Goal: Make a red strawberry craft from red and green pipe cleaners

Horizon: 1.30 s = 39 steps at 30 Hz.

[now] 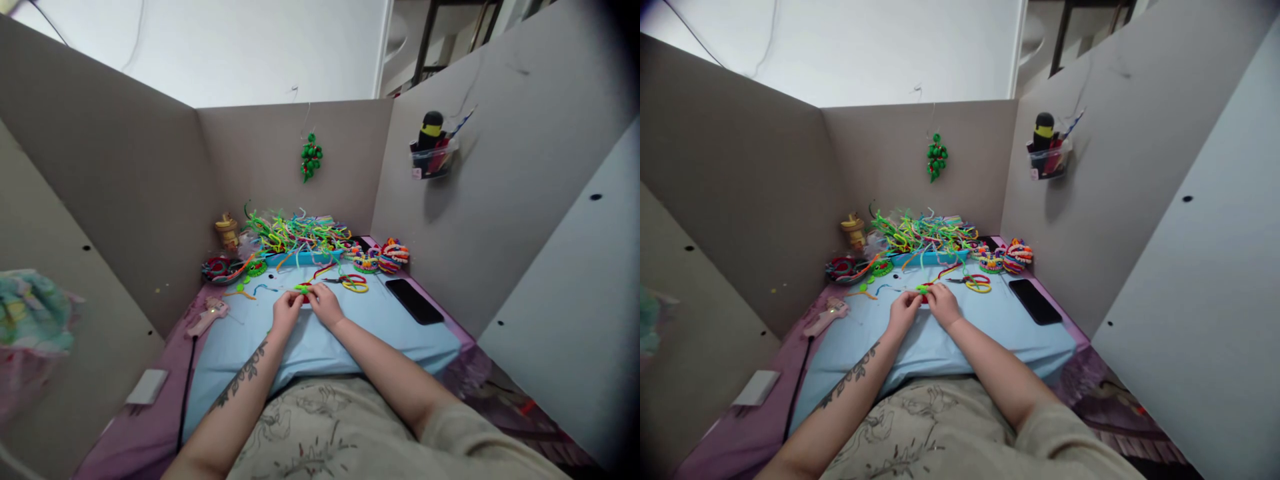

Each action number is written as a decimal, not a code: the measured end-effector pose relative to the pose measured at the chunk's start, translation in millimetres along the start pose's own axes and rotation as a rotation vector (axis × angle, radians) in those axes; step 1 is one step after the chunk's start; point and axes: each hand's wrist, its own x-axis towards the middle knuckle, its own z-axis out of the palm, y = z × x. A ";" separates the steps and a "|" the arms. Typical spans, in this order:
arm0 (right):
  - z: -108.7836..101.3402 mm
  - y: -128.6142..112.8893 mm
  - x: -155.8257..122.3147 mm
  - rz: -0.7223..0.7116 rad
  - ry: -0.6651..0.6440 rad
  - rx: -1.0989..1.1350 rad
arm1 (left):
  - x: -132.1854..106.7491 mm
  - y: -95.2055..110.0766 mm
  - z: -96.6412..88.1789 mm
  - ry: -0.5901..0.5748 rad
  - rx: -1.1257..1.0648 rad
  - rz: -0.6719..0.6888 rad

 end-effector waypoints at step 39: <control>-0.3 0.5 -0.5 0.018 -0.019 0.032 | -0.6 3.1 -1.1 0.001 0.041 0.007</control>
